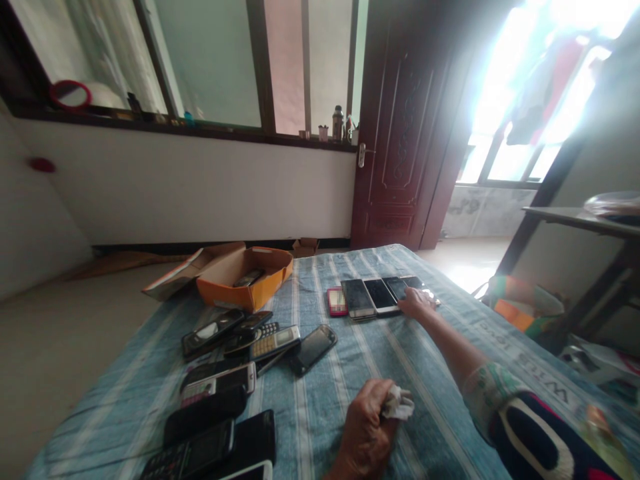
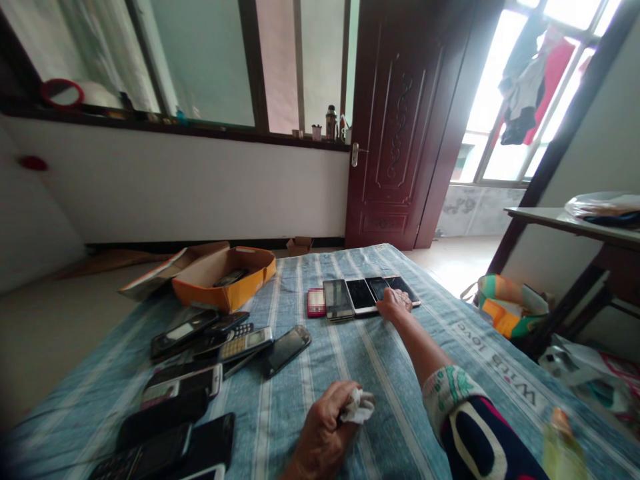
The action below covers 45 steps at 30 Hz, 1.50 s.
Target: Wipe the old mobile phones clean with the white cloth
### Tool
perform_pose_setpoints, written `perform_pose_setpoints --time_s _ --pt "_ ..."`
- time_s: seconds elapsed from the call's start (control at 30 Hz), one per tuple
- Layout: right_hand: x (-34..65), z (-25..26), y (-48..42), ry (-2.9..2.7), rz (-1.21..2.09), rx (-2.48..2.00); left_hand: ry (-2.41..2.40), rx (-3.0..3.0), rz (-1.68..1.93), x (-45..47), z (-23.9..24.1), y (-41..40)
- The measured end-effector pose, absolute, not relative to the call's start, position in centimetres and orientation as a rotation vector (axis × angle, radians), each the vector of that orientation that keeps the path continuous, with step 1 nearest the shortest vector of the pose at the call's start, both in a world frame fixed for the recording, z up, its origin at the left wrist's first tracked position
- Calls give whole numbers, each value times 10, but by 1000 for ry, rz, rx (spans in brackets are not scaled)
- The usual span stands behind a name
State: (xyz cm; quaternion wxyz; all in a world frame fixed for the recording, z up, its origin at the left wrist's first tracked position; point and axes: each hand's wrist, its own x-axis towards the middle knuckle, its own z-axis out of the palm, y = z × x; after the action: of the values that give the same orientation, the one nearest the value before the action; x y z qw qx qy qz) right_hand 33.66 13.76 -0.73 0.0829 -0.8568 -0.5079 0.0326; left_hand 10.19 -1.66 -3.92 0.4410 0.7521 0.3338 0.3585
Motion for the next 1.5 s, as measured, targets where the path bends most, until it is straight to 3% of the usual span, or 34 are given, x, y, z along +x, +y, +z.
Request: perform_pose_setpoints --time_s 1.5 --pt "339 -15 119 -1487 109 -2526 841 1903 900 102 -40 -16"
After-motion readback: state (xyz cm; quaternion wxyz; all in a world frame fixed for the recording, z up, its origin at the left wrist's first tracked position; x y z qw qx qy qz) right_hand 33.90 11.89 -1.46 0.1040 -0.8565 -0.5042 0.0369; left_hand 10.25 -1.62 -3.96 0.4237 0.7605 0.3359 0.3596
